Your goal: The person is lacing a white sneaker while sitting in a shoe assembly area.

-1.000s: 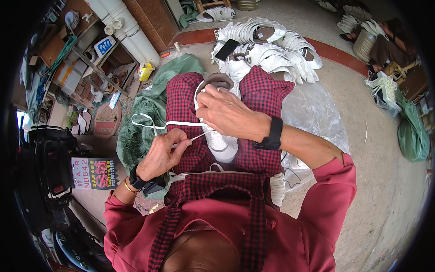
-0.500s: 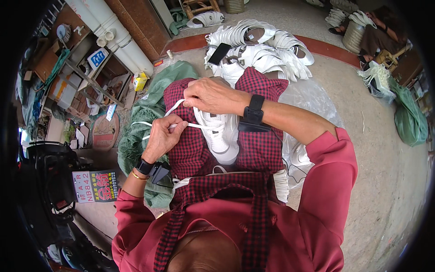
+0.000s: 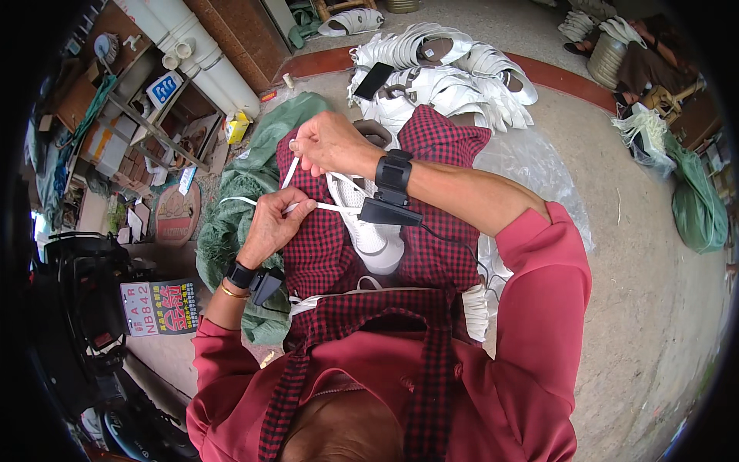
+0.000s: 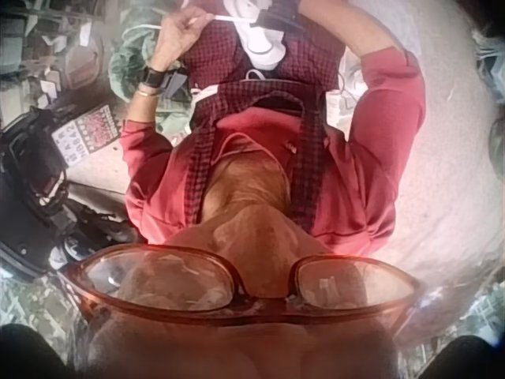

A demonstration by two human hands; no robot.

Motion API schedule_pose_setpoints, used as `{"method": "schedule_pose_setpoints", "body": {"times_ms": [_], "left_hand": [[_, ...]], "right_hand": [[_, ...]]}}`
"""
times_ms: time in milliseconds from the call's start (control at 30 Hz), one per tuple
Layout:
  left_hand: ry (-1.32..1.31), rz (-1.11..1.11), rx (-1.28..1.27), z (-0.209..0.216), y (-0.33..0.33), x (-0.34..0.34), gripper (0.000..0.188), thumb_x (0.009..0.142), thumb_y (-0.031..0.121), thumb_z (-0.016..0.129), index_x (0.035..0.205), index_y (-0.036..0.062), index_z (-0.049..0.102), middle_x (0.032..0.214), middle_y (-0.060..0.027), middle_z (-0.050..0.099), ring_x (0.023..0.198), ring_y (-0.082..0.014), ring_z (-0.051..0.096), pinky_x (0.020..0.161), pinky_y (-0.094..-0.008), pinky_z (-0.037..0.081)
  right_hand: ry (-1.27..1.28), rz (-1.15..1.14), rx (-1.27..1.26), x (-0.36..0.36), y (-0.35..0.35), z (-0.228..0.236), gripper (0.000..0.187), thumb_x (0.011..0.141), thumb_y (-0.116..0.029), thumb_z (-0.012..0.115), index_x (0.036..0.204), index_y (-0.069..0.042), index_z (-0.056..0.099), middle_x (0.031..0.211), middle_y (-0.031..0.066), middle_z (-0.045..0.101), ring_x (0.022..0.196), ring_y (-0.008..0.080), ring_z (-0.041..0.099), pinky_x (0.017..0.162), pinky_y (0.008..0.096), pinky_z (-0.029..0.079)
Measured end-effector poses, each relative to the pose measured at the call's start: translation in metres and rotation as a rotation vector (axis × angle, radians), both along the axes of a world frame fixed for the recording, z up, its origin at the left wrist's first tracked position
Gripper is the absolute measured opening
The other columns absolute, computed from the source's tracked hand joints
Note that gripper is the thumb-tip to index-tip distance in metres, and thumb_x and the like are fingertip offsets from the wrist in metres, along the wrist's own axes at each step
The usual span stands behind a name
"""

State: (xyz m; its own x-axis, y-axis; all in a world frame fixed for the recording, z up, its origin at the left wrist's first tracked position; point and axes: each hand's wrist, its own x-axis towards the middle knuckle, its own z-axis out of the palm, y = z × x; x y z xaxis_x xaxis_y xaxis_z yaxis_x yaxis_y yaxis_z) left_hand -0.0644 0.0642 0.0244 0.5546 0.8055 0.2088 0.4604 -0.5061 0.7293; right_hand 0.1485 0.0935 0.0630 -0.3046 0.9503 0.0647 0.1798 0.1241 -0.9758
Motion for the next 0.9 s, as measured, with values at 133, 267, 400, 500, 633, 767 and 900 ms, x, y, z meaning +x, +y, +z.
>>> {"method": "schedule_pose_setpoints", "body": {"times_ms": [133,267,400,500,633,767,900], "left_hand": [[-0.013,0.003,0.020,-0.003,-0.001,0.003,0.020,0.092,0.018,0.074,0.084,0.0011,0.069,0.059,-0.0033,0.054,0.054,-0.0090,0.044,0.050,-0.0297,0.038],[-0.049,0.022,0.023,0.001,-0.007,-0.001,0.024,0.091,0.021,0.075,0.084,0.0001,0.068,0.059,-0.0027,0.055,0.054,-0.0077,0.043,0.050,-0.0278,0.038],[0.015,-0.109,0.461,0.007,-0.005,-0.019,0.029,0.083,0.024,0.082,0.102,0.0075,0.068,0.074,-0.0060,0.059,0.055,-0.0181,0.056,0.050,-0.0334,0.046],[0.274,-0.150,0.789,0.018,0.002,-0.045,0.033,0.081,0.020,0.080,0.111,0.0117,0.067,0.076,-0.0061,0.050,0.057,-0.0239,0.057,0.050,-0.0382,0.048],[0.402,-0.115,0.912,0.034,0.026,-0.095,0.028,0.084,0.004,0.072,0.111,0.0107,0.065,0.074,-0.0089,0.045,0.060,-0.0293,0.056,0.053,-0.0416,0.044],[0.407,0.178,0.887,0.055,0.029,-0.160,0.023,0.087,-0.001,0.065,0.108,0.0078,0.064,0.082,-0.0113,0.053,0.070,-0.0322,0.061,0.058,-0.0416,0.048],[0.442,0.375,0.818,0.069,0.011,-0.199,0.023,0.090,-0.003,0.060,0.111,0.0049,0.065,0.090,-0.0139,0.060,0.081,-0.0364,0.062,0.069,-0.0433,0.050]], "right_hand": [[-0.134,-0.071,0.020,0.001,0.022,-0.002,0.028,0.099,-0.023,0.063,0.087,0.002,0.068,0.071,0.0062,0.069,0.054,0.0095,0.063,0.048,0.0234,0.048],[-0.129,0.003,-0.015,0.010,0.022,0.000,0.027,0.097,-0.023,0.066,0.092,0.003,0.069,0.075,0.0081,0.070,0.059,0.0097,0.065,0.051,0.0239,0.049],[-0.229,-0.038,0.482,0.022,0.012,0.000,0.029,0.094,-0.023,0.068,0.105,0.004,0.069,0.086,0.0105,0.071,0.077,0.0126,0.069,0.061,0.0243,0.054],[-0.253,-0.104,0.556,0.032,-0.017,0.017,0.026,0.092,-0.015,0.068,0.113,0.000,0.068,0.097,0.0090,0.071,0.086,0.0140,0.067,0.068,0.0255,0.055],[-0.319,-0.085,0.465,0.058,-0.054,0.010,0.021,0.091,-0.010,0.066,0.110,-0.001,0.069,0.095,0.0103,0.071,0.080,0.0165,0.068,0.065,0.0287,0.054],[-0.320,-0.148,0.457,0.075,-0.082,0.007,0.017,0.092,-0.007,0.064,0.107,-0.003,0.070,0.095,0.0079,0.072,0.079,0.0132,0.067,0.057,0.0264,0.050],[-0.346,-0.204,0.233,0.084,-0.088,0.009,0.016,0.092,-0.007,0.064,0.106,-0.003,0.071,0.094,0.0059,0.072,0.076,0.0109,0.064,0.059,0.0265,0.049]]}}
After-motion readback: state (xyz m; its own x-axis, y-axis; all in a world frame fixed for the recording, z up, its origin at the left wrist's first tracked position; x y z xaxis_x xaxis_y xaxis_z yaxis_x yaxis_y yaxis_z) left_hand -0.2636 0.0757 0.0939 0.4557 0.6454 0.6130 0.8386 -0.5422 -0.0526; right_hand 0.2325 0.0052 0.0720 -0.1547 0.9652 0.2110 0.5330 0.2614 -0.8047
